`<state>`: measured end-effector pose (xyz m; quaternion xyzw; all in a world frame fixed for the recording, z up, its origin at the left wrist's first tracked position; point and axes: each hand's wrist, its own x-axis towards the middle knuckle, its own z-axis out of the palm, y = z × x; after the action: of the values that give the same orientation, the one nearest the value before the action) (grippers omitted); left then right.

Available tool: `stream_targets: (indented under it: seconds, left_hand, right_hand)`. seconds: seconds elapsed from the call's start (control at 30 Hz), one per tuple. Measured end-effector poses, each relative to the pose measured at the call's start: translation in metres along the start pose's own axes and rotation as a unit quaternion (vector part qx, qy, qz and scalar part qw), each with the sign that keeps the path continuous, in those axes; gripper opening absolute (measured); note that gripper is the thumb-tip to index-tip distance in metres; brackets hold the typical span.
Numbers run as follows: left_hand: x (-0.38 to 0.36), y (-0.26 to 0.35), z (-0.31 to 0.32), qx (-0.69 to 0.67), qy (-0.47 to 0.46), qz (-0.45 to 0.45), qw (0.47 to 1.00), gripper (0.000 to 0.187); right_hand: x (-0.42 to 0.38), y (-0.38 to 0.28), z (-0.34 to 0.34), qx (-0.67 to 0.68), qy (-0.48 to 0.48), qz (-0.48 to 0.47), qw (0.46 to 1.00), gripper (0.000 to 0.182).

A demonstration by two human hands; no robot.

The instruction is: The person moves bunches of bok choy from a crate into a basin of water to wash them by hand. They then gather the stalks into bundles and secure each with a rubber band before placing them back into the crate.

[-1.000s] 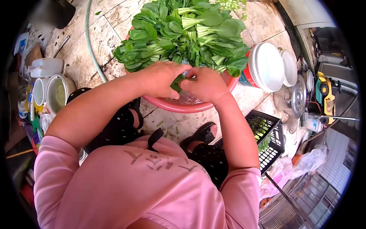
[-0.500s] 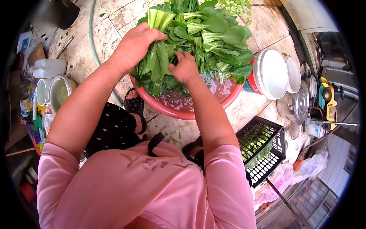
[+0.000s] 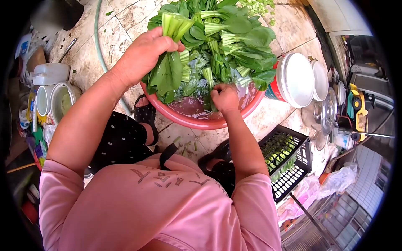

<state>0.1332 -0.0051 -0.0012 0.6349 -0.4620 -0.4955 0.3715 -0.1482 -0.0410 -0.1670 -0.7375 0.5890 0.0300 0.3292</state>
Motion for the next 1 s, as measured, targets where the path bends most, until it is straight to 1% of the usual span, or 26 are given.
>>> stream_targets:
  seconds: [0.03,0.07,0.1,0.13,0.17,0.23,0.27,0.3,0.37,0.4,0.43,0.47,0.5,0.53,0.57,0.6,0.63,0.67,0.7,0.77,0.8,0.83,0.9,0.93,0.97,1.0]
  left_hand:
    - [0.001,-0.002,0.001,-0.028,-0.012,0.000,1.000,0.034]
    - [0.002,-0.004,0.002,-0.026,-0.012,-0.001,1.000,0.034]
    - [0.003,-0.008,0.004,-0.138,-0.035,-0.009,0.990,0.032]
    - [0.003,-0.008,0.005,-0.249,-0.059,-0.018,0.967,0.029]
    - [0.003,-0.008,0.006,-0.247,-0.059,-0.020,0.967,0.029]
    - [-0.001,-0.002,0.009,-0.212,-0.066,-0.036,0.974,0.021]
    - [-0.001,-0.001,0.010,-0.210,-0.067,-0.036,0.975,0.021]
    - [-0.002,-0.001,0.012,-0.190,-0.055,-0.041,0.979,0.020]
    - [0.000,-0.004,0.012,-0.169,-0.043,-0.047,0.984,0.019]
    - [0.002,-0.007,0.011,-0.158,-0.056,-0.072,0.983,0.019]
    - [0.003,-0.009,0.012,-0.146,-0.070,-0.096,0.982,0.019]
    - [0.003,-0.010,0.015,-0.145,-0.073,-0.095,0.982,0.019]
    - [0.002,-0.009,0.017,-0.147,-0.073,-0.116,0.979,0.020]
    - [0.001,-0.010,0.019,-0.150,-0.072,-0.137,0.976,0.022]
    - [0.001,-0.013,0.021,-0.149,-0.072,-0.136,0.977,0.022]
    - [0.002,-0.019,0.024,-0.122,-0.071,-0.161,0.977,0.023]
    - [0.003,-0.025,0.028,-0.095,-0.069,-0.185,0.976,0.025]
    - [0.003,-0.032,0.031,-0.064,-0.070,-0.174,0.980,0.031]
    - [0.002,-0.035,0.033,-0.063,-0.070,-0.172,0.981,0.031]
    - [0.001,-0.035,0.037,-0.012,-0.090,-0.187,0.978,0.038]
    - [-0.003,-0.031,0.040,-0.043,-0.111,-0.197,0.973,0.042]
    - [-0.004,-0.032,0.045,-0.041,-0.111,-0.193,0.974,0.042]
    - [-0.004,-0.044,0.057,-0.085,-0.106,-0.204,0.969,0.040]
    - [-0.005,-0.044,0.062,-0.134,-0.097,-0.199,0.966,0.037]
    - [-0.005,-0.043,0.063,-0.133,-0.097,-0.197,0.967,0.037]
    - [-0.005,-0.040,0.064,-0.180,-0.096,-0.201,0.958,0.036]
  right_hand:
    - [0.005,-0.005,0.003,0.002,-0.001,0.000,1.000,0.043]
    - [0.010,-0.013,0.010,-0.034,0.056,0.026,0.998,0.045]
    - [0.011,-0.024,0.016,-0.070,0.113,0.052,0.990,0.048]
    - [0.010,-0.034,0.022,-0.098,0.122,0.054,0.986,0.050]
    - [0.012,-0.034,0.032,-0.095,0.121,0.055,0.987,0.050]
    - [0.019,-0.030,0.050,-0.197,0.022,0.038,0.979,0.047]
    - [0.022,-0.024,0.053,-0.201,-0.027,0.038,0.979,0.045]
    - [0.022,-0.020,0.050,-0.200,-0.027,0.038,0.979,0.045]
    - [0.025,-0.007,0.042,-0.084,-0.023,0.106,0.990,0.043]
    - [0.025,-0.003,0.045,-0.082,0.040,0.098,0.991,0.044]
    - [0.025,0.001,0.049,-0.082,0.040,0.099,0.991,0.044]
    - [0.024,0.004,0.056,-0.108,0.025,0.082,0.990,0.043]
    - [0.022,0.002,0.056,-0.134,0.010,0.065,0.989,0.043]
    - [0.017,0.001,0.052,-0.134,-0.001,-0.011,0.991,0.042]
    - [0.011,0.002,0.051,-0.134,0.000,-0.011,0.991,0.042]
    - [0.006,0.003,0.050,-0.008,0.014,0.005,1.000,0.042]
    - [0.000,0.005,0.049,0.117,0.028,0.019,0.993,0.041]
    - [-0.004,0.012,0.051,0.259,0.022,0.030,0.965,0.034]
    - [-0.010,0.011,0.048,0.259,0.024,0.029,0.965,0.034]
    - [-0.026,0.000,0.035,0.423,0.034,0.024,0.905,0.023]
    - [-0.033,-0.014,0.025,0.446,0.034,0.008,0.895,0.020]
    - [-0.037,-0.027,0.019,0.446,0.038,0.005,0.894,0.020]
    - [-0.044,-0.054,0.009,0.509,0.033,-0.055,0.859,0.021]
    - [-0.050,-0.067,0.003,0.501,0.048,-0.093,0.859,0.022]
    - [-0.054,-0.076,0.000,0.502,0.050,-0.095,0.858,0.022]
    - [-0.057,-0.082,-0.003,0.452,0.070,-0.116,0.882,0.023]
